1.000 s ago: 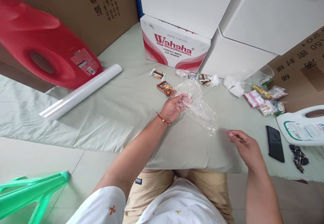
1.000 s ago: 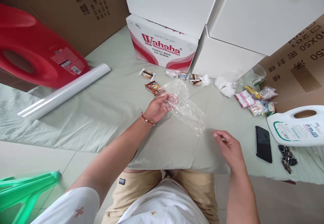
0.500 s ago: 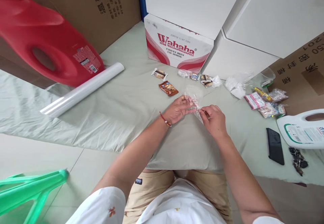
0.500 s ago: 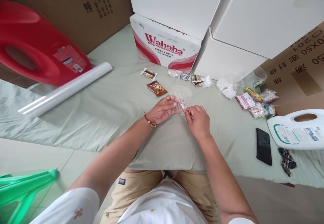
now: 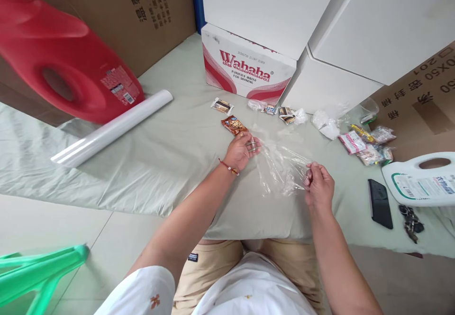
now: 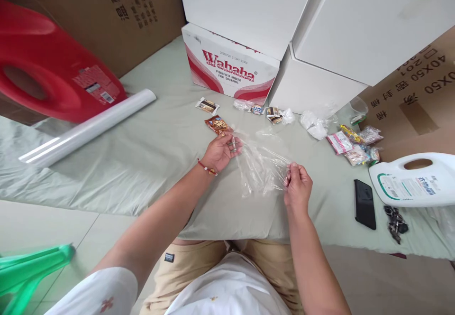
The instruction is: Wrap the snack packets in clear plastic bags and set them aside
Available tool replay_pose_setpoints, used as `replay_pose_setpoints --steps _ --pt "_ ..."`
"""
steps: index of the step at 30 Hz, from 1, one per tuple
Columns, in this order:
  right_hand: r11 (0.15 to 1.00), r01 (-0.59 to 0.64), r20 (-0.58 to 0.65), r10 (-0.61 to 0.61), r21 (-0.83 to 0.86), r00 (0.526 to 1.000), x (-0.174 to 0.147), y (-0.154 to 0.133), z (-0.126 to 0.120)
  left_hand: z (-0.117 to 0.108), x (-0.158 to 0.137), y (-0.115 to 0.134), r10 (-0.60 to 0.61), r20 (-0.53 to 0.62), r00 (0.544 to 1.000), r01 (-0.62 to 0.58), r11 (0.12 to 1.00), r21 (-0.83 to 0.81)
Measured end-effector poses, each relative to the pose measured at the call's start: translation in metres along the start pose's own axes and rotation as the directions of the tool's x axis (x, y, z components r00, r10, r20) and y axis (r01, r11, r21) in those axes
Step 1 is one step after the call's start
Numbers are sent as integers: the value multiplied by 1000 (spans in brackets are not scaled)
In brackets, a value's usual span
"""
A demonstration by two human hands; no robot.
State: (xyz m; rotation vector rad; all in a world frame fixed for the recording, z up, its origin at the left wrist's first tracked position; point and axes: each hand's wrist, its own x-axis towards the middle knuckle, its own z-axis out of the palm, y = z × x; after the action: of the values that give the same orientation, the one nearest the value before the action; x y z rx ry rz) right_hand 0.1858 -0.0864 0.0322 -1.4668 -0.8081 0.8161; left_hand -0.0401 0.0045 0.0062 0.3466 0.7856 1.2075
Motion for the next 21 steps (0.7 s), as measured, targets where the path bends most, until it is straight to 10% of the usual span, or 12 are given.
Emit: replay_pose_setpoints --steps 8,21 --pt "982 -189 -77 188 2 979 -20 24 -45 6 0 -7 190 -139 972 -125 917 380" --pt "923 -336 59 352 -189 934 -13 15 -75 12 -18 3 -66 -132 989 121 879 462"
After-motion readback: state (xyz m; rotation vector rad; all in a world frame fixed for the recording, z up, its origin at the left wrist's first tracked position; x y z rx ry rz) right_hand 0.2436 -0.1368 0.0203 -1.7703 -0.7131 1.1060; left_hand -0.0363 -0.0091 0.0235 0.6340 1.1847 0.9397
